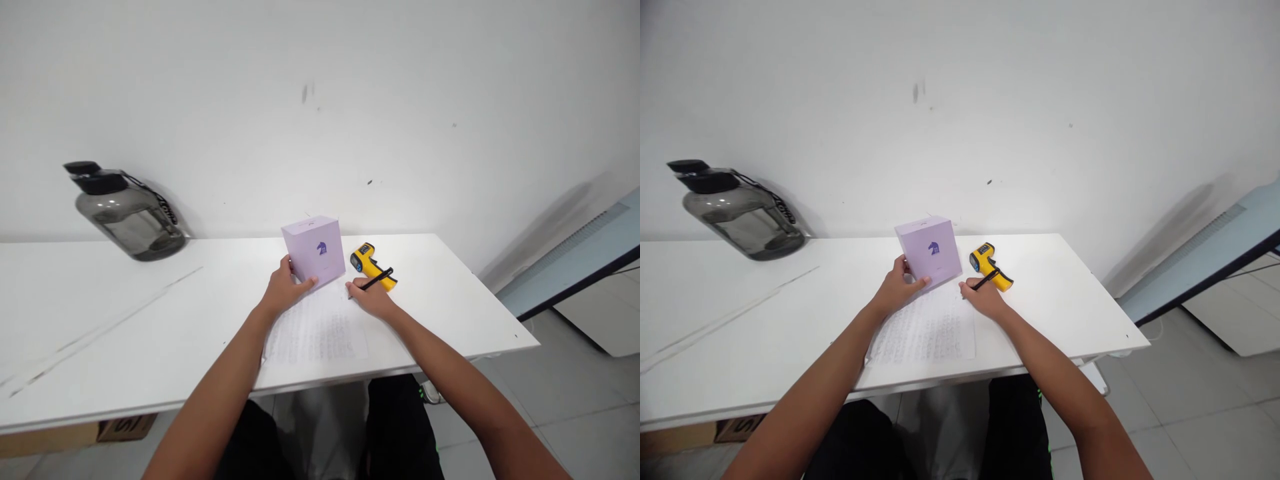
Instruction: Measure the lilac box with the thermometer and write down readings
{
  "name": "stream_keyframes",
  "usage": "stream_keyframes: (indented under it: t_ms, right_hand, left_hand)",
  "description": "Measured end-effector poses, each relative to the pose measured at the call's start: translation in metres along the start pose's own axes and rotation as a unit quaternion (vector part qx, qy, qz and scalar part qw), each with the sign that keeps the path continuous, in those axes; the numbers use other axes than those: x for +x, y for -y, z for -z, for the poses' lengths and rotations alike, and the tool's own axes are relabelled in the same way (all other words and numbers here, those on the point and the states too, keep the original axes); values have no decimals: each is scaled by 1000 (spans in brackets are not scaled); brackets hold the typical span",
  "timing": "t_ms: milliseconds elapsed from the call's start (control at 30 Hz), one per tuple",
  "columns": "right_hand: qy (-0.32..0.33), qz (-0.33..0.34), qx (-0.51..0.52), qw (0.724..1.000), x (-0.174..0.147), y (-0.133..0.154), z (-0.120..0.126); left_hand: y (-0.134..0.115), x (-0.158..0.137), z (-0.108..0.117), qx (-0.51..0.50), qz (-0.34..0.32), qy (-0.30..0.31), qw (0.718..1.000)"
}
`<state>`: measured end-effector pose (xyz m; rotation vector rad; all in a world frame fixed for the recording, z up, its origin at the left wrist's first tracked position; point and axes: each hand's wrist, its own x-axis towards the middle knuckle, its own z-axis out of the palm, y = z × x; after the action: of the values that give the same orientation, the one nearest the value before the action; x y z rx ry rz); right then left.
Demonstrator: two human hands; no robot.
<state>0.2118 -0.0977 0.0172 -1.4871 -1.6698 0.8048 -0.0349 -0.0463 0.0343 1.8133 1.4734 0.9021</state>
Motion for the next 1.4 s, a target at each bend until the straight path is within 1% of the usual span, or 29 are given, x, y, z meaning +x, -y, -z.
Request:
stream_keyframes:
  t_ms: [100,267,333,400,500,533,633,733,833,900,967,1000,1067,1133,1167,1300,1400]
  right_hand:
    - [0,0,10,1000,0,1,0]
    - [-70,9,3,997,1,6,0]
    - [-76,11,-25,997,0,7,-2]
    - [-63,50,-59,995,-1,6,-4]
    - [-35,141,-113,983,-2,2,-7]
    - [-21,152,-134,979,-2,1,-8]
    - [13,133,-208,969,-2,1,-8]
    - [36,112,-278,953,-2,5,-10]
    - [48,108,-313,942,-2,8,-12]
    - [24,118,-310,943,-1,7,-11]
    - [-35,123,-303,944,2,5,-5]
    - [-74,113,-305,943,4,4,-1]
    - [-143,71,-320,934,7,3,8]
    - [-176,16,-343,923,11,2,16]
    - [-172,-9,-353,919,12,2,19]
    - [-114,-82,-387,911,15,5,20]
    - [-110,-127,-387,907,16,8,22]
  left_hand:
    - [1,0,0,-3,-1,1,1000]
    - [1,1,-1,9,11,-3,1000]
    - [1,1,-1,14,10,-4,1000]
    - [1,1,-1,16,5,-5,1000]
    - [-1,0,-1,24,-6,-10,1000]
    - [-1,0,-1,26,-9,-12,1000]
    - [-3,-1,-1,32,-15,-13,999]
    - [-5,-2,0,33,-16,-13,999]
    - [-5,-2,0,34,-23,-13,999]
    - [-5,-2,0,37,-24,-14,999]
    - [-4,-1,0,39,-23,-16,999]
    - [-3,-1,0,39,-23,-16,999]
    - [-2,0,0,36,-23,-11,999]
    - [-1,0,0,35,-20,-5,999]
    - [-1,0,1,34,-19,-4,999]
    - [-2,-1,1,32,-15,-2,999]
    - [-3,-2,2,32,-12,2,999]
